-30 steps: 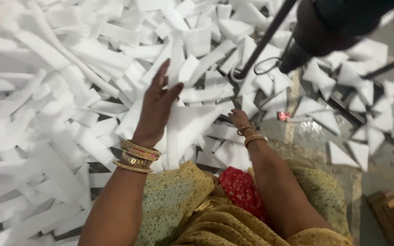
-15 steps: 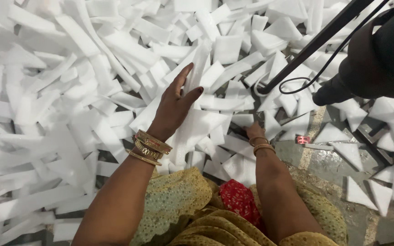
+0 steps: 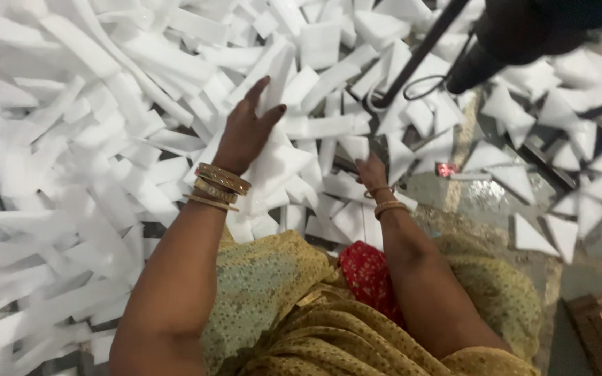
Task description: The person sits on the floor and uses a vertical cutting machine to slice white foam pieces. They pick up individual foam blocks, position them under the machine's blade, and cut them into smaller shapes, which are then discarded into a growing pile.
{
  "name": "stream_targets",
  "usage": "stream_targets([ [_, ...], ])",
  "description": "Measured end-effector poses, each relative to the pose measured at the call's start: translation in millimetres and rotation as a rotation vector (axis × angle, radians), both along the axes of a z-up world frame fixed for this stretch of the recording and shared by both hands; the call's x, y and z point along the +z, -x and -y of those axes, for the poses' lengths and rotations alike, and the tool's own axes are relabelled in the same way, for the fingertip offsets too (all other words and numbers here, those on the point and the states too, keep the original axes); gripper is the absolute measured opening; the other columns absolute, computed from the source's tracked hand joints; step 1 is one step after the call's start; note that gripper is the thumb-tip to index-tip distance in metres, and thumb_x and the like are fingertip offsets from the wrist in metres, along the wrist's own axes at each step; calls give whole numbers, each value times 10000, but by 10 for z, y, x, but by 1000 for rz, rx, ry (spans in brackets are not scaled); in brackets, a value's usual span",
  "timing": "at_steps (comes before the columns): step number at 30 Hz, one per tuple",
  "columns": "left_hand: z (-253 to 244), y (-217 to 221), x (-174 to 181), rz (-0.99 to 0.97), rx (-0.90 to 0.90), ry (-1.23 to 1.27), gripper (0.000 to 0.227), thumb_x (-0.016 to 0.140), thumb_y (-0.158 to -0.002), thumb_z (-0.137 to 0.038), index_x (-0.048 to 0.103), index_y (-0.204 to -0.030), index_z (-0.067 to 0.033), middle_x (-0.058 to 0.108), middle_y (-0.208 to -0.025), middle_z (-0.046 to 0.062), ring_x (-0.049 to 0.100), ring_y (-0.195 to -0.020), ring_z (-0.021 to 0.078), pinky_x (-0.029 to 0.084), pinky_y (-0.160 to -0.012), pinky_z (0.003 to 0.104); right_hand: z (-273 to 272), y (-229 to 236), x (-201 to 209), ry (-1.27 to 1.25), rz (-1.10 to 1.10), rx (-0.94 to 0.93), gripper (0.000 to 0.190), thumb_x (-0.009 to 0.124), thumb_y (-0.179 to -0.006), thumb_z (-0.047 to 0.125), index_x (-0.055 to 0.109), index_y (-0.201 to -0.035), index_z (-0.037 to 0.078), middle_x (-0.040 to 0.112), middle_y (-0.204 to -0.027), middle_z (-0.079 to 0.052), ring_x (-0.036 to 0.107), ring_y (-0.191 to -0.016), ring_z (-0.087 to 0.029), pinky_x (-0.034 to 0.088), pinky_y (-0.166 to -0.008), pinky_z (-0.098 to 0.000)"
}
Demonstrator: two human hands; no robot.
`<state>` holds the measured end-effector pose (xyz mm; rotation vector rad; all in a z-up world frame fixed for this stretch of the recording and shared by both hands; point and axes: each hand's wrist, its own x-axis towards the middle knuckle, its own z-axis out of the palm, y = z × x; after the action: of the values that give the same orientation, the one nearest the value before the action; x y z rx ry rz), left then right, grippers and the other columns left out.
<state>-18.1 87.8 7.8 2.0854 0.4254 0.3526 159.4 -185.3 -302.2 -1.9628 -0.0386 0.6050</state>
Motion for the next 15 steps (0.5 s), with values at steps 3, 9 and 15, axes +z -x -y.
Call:
stream_targets([
  [3, -23, 41, -34, 20, -21, -43, 656, 700, -956, -358, 460, -1521, -125, 650, -1339, 241, 679, -1107, 359, 522, -954, 429, 76, 19, 146, -73, -31, 23, 584, 669, -944, 176, 445, -1443, -28, 645, -848, -105, 547, -576, -164, 468, -486, -305],
  [9, 25, 171, -100, -47, -61, -55, 665, 698, -958, -368, 468, -1519, -98, 661, -1309, 241, 693, -1062, 344, 516, -953, 430, 255, 208, 613, -170, 56, 244, 706, 654, -942, 155, 372, -1581, 49, 635, -877, 2, 485, -623, -86, 452, -536, -258],
  [15, 221, 93, -615, -91, -46, 143, 724, 690, -944, -352, 394, -1547, -83, 587, -1429, 243, 583, -1277, 341, 448, -1071, 398, 137, 565, 1431, -434, 142, 323, 655, 650, -985, 96, 427, -1601, 115, 578, -980, 3, 458, -759, -96, 435, -652, -257],
])
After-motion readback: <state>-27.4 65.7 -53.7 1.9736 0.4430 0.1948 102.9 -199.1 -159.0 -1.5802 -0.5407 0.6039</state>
